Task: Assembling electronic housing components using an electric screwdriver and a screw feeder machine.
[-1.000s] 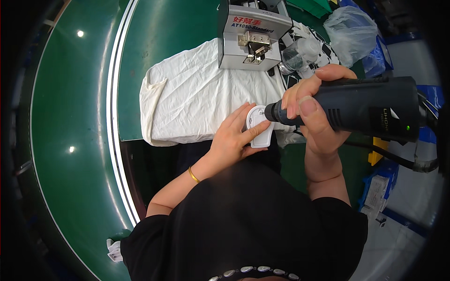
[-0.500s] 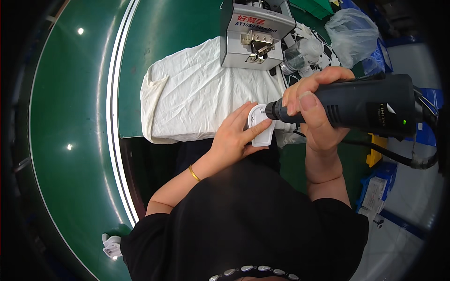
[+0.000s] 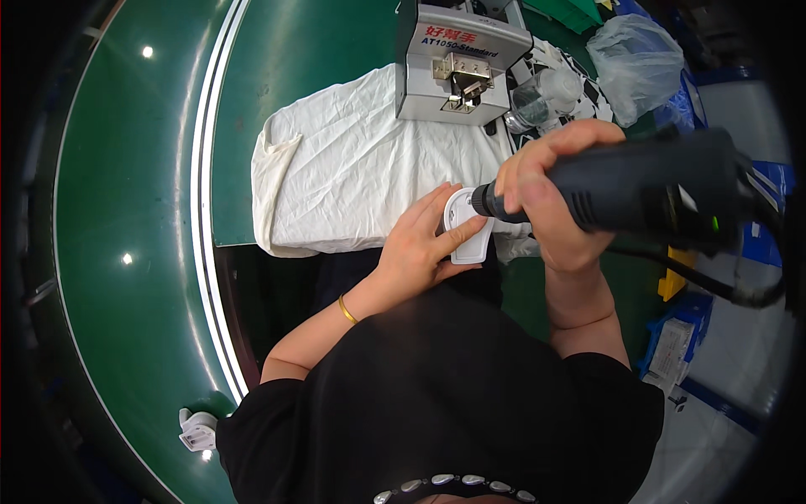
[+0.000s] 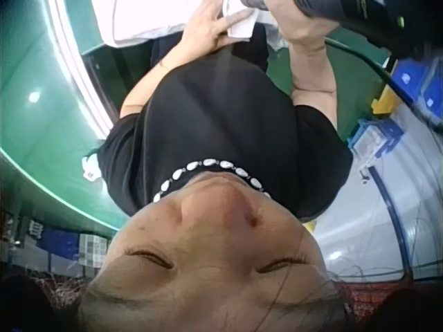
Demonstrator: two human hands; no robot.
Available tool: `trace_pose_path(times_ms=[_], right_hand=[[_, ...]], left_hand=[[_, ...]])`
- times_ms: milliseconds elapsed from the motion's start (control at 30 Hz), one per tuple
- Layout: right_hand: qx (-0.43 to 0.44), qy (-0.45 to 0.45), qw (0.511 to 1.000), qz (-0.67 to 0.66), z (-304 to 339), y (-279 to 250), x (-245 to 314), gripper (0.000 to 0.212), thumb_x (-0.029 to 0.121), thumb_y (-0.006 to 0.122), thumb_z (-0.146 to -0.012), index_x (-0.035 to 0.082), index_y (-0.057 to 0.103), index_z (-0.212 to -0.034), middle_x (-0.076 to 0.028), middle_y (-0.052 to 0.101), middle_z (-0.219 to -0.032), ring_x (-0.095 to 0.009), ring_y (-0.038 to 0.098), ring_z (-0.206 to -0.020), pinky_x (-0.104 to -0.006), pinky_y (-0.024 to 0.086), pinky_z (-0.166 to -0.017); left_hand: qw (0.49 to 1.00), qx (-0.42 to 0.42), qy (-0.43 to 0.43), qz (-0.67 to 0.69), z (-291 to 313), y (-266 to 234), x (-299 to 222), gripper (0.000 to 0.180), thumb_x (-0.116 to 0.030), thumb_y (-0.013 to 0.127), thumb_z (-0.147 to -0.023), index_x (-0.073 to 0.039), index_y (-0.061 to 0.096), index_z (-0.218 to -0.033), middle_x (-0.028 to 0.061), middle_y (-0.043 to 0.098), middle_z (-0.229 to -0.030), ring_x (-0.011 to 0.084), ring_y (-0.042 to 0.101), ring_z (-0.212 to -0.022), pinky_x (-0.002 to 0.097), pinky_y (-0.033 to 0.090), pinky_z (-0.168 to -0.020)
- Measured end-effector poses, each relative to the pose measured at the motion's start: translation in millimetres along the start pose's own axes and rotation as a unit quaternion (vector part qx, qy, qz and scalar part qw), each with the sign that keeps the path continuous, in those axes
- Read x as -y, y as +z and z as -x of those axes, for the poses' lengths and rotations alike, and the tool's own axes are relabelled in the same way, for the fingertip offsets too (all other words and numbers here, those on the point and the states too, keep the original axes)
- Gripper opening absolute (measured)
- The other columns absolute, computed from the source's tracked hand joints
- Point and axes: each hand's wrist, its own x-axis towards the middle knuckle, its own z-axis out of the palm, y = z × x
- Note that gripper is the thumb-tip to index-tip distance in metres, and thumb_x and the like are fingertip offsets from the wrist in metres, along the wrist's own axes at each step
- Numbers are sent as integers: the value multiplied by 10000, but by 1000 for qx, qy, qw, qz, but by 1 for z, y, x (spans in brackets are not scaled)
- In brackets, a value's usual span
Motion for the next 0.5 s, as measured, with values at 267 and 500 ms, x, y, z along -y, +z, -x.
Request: trace_pose_path(times_ms=[267, 500], right_hand=[[-66, 13, 992, -103, -1, -34, -9, 506, 45, 637, -867, -47, 372, -1288, -106, 573, -767, -184, 582, -647, -404, 524, -693], [-364, 234, 901, -27, 26, -183, -55, 431, 87, 750, -836, 16, 508, -1185, -66, 598, -852, -149, 617, -663, -313, 520, -546]], left_hand=[[1000, 9, -13, -24, -1, 0, -8, 613, -272, 835, -674, -181, 641, -1249, 230, 515, -1335, 425, 503, -1238, 460, 449, -1005], [979, 140, 100, -112, -6, -26, -17, 377, -89, 704, -747, -208, 701, -1106, 100, 511, -1408, 327, 457, -1325, 454, 393, -1086]])
